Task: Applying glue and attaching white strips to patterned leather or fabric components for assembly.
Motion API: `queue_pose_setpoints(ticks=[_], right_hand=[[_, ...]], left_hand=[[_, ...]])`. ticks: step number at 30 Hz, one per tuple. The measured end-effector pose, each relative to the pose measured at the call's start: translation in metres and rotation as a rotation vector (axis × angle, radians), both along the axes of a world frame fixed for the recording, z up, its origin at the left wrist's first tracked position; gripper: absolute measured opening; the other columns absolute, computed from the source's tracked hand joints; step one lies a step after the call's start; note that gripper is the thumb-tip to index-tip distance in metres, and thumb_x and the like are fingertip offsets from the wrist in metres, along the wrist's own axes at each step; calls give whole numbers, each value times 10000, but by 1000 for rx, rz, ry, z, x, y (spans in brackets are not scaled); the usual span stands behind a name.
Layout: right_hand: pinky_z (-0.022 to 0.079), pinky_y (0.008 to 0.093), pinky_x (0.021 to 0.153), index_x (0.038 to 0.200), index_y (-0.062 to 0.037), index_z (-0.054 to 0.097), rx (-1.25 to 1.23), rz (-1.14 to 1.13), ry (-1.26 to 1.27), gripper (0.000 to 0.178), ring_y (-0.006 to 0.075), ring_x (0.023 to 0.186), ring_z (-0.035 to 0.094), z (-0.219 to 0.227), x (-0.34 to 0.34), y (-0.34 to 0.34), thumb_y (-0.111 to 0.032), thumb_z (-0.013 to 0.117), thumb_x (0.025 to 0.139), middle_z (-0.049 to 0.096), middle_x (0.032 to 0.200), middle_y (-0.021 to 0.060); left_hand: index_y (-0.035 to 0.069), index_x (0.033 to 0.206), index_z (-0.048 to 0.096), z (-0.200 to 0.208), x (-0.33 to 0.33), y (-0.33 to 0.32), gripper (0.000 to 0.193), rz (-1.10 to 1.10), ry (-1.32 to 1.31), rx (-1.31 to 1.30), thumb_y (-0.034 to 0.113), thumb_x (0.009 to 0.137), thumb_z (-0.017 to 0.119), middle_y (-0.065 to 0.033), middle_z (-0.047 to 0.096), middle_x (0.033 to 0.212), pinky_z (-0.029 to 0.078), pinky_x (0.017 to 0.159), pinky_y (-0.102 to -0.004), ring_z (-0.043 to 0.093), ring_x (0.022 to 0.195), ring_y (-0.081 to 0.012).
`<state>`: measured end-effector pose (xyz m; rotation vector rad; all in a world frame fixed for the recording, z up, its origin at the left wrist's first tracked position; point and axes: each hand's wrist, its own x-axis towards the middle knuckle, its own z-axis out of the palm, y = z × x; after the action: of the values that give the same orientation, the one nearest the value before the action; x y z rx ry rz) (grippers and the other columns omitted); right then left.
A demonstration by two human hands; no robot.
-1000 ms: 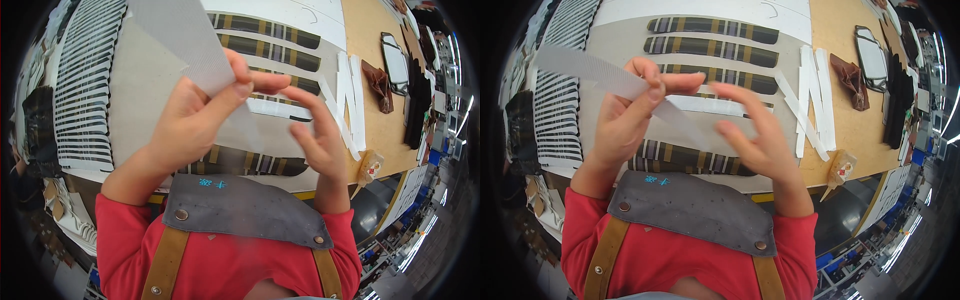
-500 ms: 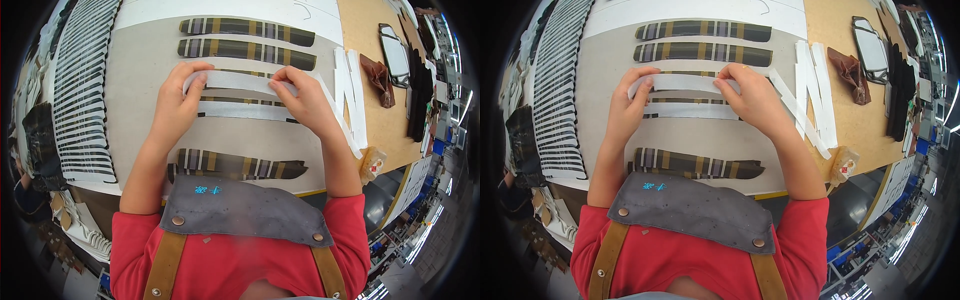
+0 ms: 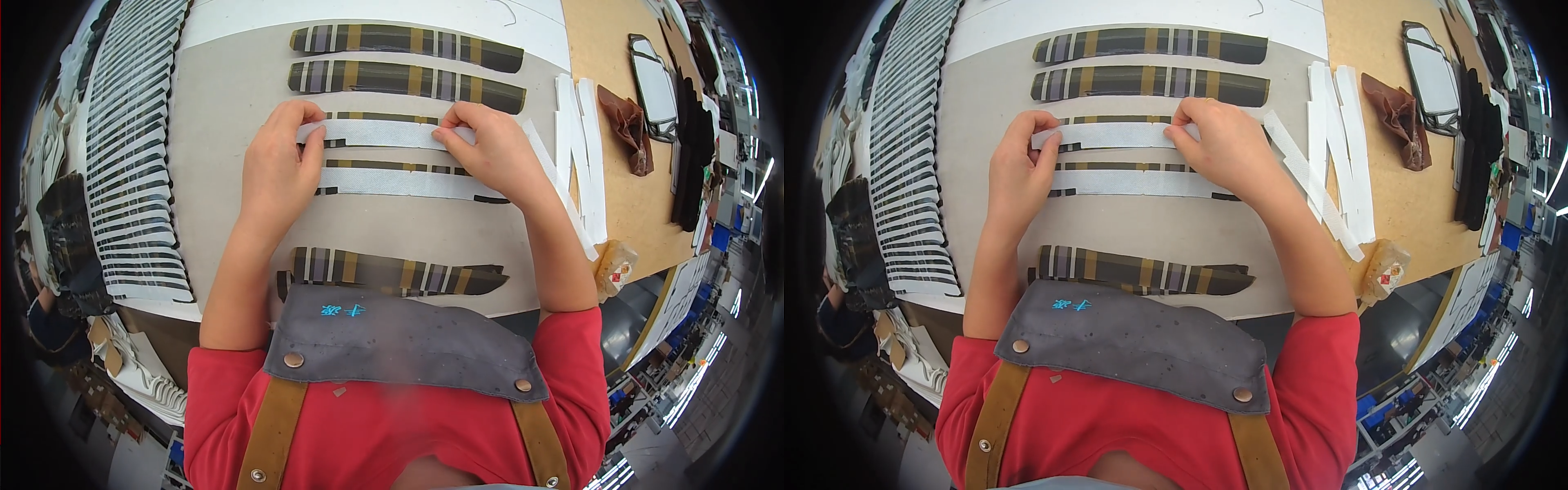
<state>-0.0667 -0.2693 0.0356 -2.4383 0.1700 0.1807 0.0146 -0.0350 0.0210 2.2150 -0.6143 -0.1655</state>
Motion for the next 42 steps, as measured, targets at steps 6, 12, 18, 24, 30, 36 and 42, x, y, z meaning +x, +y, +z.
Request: queue_pose_setpoints(ticks=[6, 12, 18, 24, 30, 36, 42], right_hand=[[469, 397, 654, 808, -25, 581, -57, 23, -28, 158, 322, 737, 600, -2, 0, 2, -181, 592, 833, 624, 772, 137], [448, 345, 623, 799, -19, 564, -112, 28, -52, 165, 275, 689, 579, 0, -1, 6, -172, 616, 833, 612, 758, 106], [443, 344, 611, 794, -24, 556, -128, 24, -33, 165, 270, 667, 571, 3, 0, 9, -172, 614, 835, 601, 737, 104], [441, 351, 600, 787, -31, 548, -145, 40, -46, 160, 274, 655, 571, 1, 0, 8, -171, 607, 837, 595, 715, 104], [441, 366, 588, 787, -40, 545, -189, 55, -70, 155, 284, 656, 579, -2, 1, 8, -173, 603, 840, 595, 706, 102], [473, 395, 645, 871, -53, 529, -251, 9, -12, 161, 304, 765, 618, 8, -4, 9, -196, 598, 843, 633, 816, 109], [477, 354, 682, 912, -48, 499, -160, -164, -68, 190, 287, 797, 622, 10, -33, -23, -151, 634, 827, 622, 836, 113]], left_hand=[[17, 939, 546, -3, 0, -1, 115, -14, -37, 34, 23, 827, 570, -90, 610, 887, 451, 593, -301, 569, 706, -208], [21, 928, 540, -6, 1, 0, 113, -17, -84, 72, 22, 819, 572, -94, 608, 876, 457, 606, -323, 577, 711, -244], [13, 945, 553, -7, 1, 1, 124, -45, -164, 113, 22, 824, 578, -90, 610, 861, 462, 576, -293, 566, 678, -217], [46, 947, 568, -4, -2, 1, 155, -64, -289, 249, 42, 798, 606, -64, 592, 952, 436, 726, -334, 557, 841, -233], [76, 1048, 586, 7, -22, -14, 268, -203, -505, 260, 105, 786, 637, -68, 564, 1106, 366, 885, -362, 500, 1067, -247], [36, 1086, 586, -4, -35, -21, 351, -404, -438, 278, 188, 779, 662, -71, 564, 1141, 367, 936, -387, 511, 1088, -223], [39, 1158, 555, -3, -34, -17, 368, -412, -385, 268, 165, 818, 621, -80, 551, 1169, 366, 942, -403, 490, 1113, -264]])
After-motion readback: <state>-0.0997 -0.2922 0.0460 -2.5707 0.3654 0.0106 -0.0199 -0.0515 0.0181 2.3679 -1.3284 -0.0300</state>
